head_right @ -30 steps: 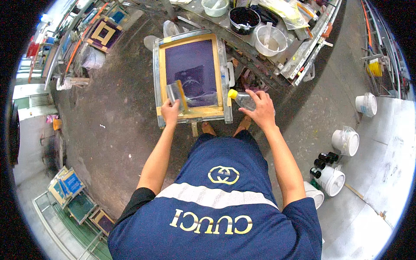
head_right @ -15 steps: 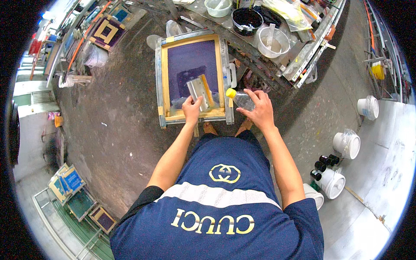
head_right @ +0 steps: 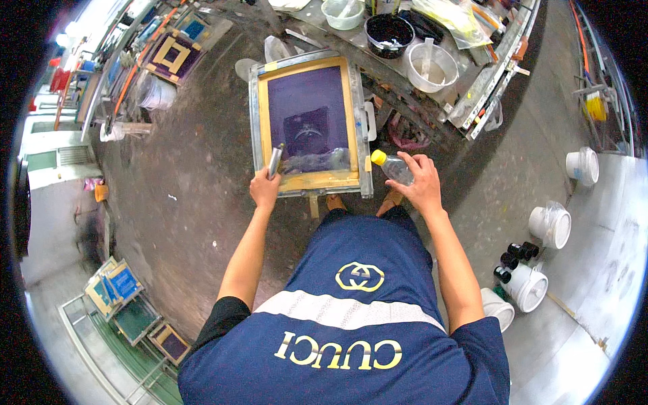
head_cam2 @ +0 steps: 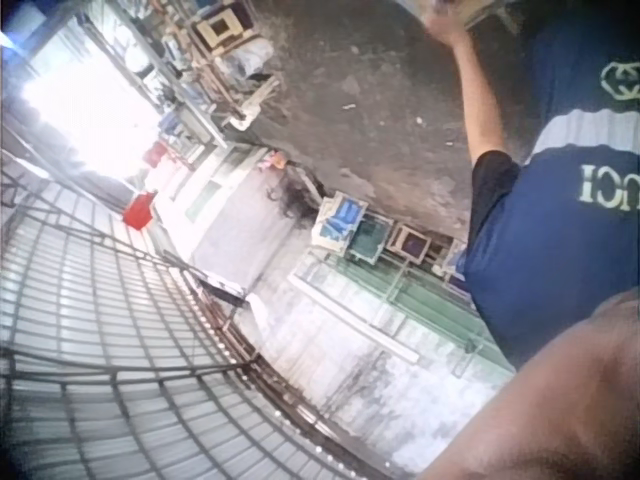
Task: The person prepares a screen printing frame with purple ink, pours a liquid onto the squeegee, and then pulls the squeegee across the screen to print a design onto a dark fabric on a conveyor belt.
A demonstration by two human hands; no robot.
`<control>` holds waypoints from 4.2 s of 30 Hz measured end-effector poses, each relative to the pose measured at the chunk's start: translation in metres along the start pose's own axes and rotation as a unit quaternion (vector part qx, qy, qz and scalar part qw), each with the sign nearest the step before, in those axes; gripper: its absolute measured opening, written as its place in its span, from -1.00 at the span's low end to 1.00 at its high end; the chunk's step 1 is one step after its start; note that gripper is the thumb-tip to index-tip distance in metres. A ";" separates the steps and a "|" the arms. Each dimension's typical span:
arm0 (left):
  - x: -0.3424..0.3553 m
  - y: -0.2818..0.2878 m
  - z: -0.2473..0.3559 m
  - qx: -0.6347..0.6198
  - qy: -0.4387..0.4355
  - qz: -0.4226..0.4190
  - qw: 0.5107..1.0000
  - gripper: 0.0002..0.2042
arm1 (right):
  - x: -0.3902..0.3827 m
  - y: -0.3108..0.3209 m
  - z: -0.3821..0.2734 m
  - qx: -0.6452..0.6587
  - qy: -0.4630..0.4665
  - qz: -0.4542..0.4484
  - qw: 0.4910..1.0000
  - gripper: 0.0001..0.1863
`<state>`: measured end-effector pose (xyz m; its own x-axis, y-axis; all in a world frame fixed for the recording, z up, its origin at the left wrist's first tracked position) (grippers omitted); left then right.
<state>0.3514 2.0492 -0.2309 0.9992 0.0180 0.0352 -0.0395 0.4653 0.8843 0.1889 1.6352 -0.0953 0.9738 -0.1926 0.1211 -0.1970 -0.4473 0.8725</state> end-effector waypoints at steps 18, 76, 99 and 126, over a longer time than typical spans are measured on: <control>0.006 -0.032 0.068 0.073 -0.438 -0.185 0.876 -0.47 | 0.012 0.015 0.014 0.011 -0.010 0.060 0.998 -0.20; -0.007 -0.028 0.048 -0.224 0.095 0.036 0.969 -0.76 | 0.074 -0.081 -0.010 -0.212 0.267 -0.180 0.923 -0.25; 0.007 0.001 0.019 -0.116 0.051 0.055 0.990 -0.75 | -0.003 -0.006 0.034 -0.016 0.025 0.011 1.000 -0.19; 0.003 -0.033 0.089 0.048 -0.409 -0.181 0.893 -0.53 | -0.003 -0.001 0.029 0.025 0.008 0.027 0.999 -0.19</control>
<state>0.3556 1.9557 -0.2183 0.6133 -0.7892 0.0335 0.2469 0.2318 0.9409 0.1824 1.6111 -0.1099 0.9634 -0.2027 0.1754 -0.2538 -0.4791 0.8403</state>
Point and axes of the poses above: each hand's wrist, its own x-axis towards the middle knuckle, its own y-axis out of the back of the hand, z = x × y, the point moved 1 cm from there along x, towards the middle knuckle, and after that the axes turned 1 degree about y, right-handed, at the moved point
